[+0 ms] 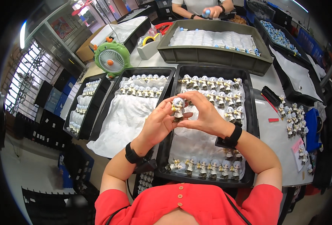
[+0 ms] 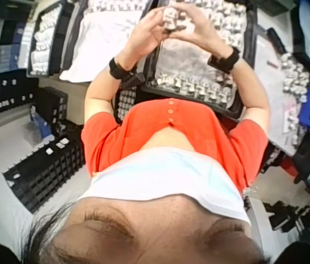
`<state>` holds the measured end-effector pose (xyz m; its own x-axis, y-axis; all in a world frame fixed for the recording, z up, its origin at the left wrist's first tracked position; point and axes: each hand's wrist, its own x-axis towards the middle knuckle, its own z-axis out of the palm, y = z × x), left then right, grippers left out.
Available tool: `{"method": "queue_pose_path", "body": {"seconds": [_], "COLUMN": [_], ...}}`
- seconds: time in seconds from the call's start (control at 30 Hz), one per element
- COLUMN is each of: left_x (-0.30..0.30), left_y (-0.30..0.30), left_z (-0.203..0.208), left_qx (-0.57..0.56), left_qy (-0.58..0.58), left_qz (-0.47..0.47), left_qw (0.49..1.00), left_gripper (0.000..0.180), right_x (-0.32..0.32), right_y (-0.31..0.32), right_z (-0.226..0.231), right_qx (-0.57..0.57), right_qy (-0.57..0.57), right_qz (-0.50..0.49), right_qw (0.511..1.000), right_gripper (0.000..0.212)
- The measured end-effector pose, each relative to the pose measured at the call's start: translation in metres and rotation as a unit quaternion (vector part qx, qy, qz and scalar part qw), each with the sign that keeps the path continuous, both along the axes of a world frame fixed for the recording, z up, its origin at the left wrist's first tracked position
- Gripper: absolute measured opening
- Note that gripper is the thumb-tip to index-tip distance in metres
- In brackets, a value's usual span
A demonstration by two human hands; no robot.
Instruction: The person assembles small figurines by hand, picking up individual units from a tray, attaching a head piece to a body, and placing the completed unit into a separate tray. The process is repetitive and involves handling multiple identical items one by one.
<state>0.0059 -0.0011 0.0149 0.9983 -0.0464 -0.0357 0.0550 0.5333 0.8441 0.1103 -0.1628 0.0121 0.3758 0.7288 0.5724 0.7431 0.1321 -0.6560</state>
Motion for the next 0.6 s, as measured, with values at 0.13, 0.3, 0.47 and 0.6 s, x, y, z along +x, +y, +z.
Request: {"method": "queue_pose_path", "body": {"seconds": [0.13, 0.3, 0.47, 0.6], "left_x": [-0.001, -0.002, -0.001, 0.0], "left_y": [-0.002, -0.002, -0.001, -0.002], "left_z": [0.006, 0.002, 0.002, 0.001], "left_qx": [-0.071, -0.033, -0.059, -0.058], "left_qy": [0.004, -0.006, -0.021, -0.019], "left_qz": [-0.006, 0.005, -0.014, -0.009], "left_qw": [0.997, 0.999, 0.998, 0.998], "left_gripper": [0.044, 0.044, 0.044, 0.044], "right_x": [0.0, -0.001, -0.004, -0.002], "right_y": [-0.003, -0.005, -0.002, -0.001], "right_z": [0.004, 0.008, 0.002, -0.003], "right_qx": [0.005, -0.027, -0.02, -0.03], "right_qy": [-0.009, 0.036, 0.083, 0.102], "right_qz": [0.005, 0.02, 0.018, 0.019], "right_qw": [1.0, 0.999, 0.996, 0.994], "right_gripper": [0.07, 0.071, 0.073, 0.073]}}
